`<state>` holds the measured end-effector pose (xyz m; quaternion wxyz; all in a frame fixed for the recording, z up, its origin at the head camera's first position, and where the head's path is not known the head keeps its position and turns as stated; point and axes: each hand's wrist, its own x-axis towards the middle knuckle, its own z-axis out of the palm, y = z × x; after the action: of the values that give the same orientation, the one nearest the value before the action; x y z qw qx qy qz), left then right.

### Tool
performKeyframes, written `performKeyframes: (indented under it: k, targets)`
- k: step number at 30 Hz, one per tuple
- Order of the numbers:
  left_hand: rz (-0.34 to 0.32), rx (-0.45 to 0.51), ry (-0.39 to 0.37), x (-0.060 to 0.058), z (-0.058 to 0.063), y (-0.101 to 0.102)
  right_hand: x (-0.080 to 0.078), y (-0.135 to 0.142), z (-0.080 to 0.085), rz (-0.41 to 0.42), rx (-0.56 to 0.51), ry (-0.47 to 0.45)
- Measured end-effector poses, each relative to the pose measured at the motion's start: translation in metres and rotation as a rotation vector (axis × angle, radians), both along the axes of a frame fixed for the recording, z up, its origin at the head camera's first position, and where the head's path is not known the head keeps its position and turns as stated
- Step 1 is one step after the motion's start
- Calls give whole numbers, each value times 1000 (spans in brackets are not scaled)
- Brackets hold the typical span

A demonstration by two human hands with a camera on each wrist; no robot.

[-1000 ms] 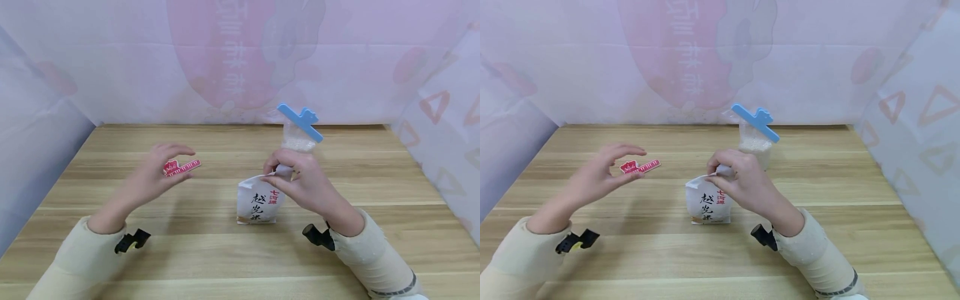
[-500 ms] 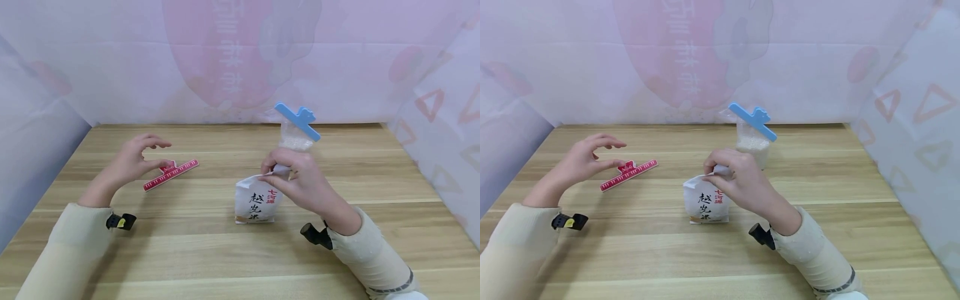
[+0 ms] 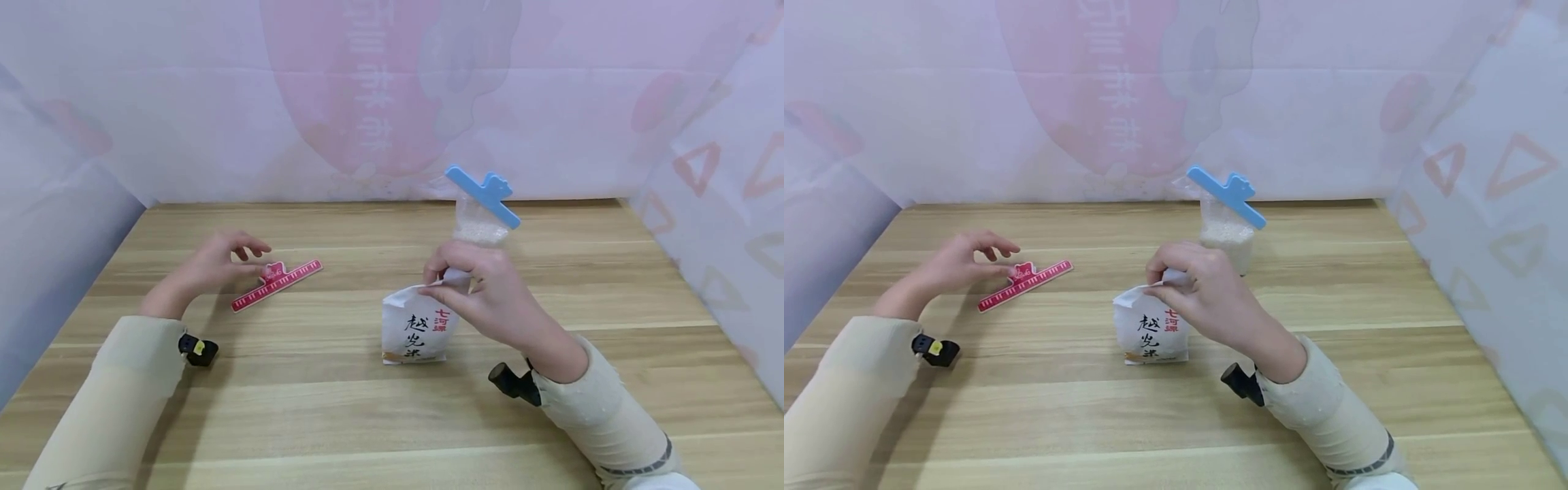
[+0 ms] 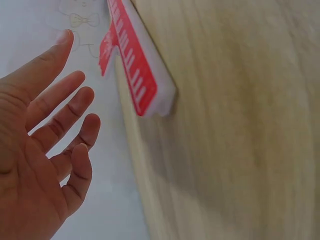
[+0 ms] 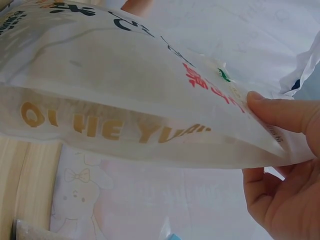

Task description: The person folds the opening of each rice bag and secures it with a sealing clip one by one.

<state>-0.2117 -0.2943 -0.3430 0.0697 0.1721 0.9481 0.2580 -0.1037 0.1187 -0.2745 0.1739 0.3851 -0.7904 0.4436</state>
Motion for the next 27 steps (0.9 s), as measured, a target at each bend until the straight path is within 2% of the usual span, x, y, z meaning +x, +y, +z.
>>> performKeyframes:
  k: [10,16,23,27]
  targets:
    - [22,-7,-93,-2,-14,0,2,0,-1,-2,6,-24]
    - [36,-4,-115,1,-16,0,3,0,-1,2,1,-27]
    - [18,25,-144,3,-12,1,3,0,-2,11,-5,-33]
    - [0,66,-202,3,-12,4,2,1,-1,16,-8,-38]
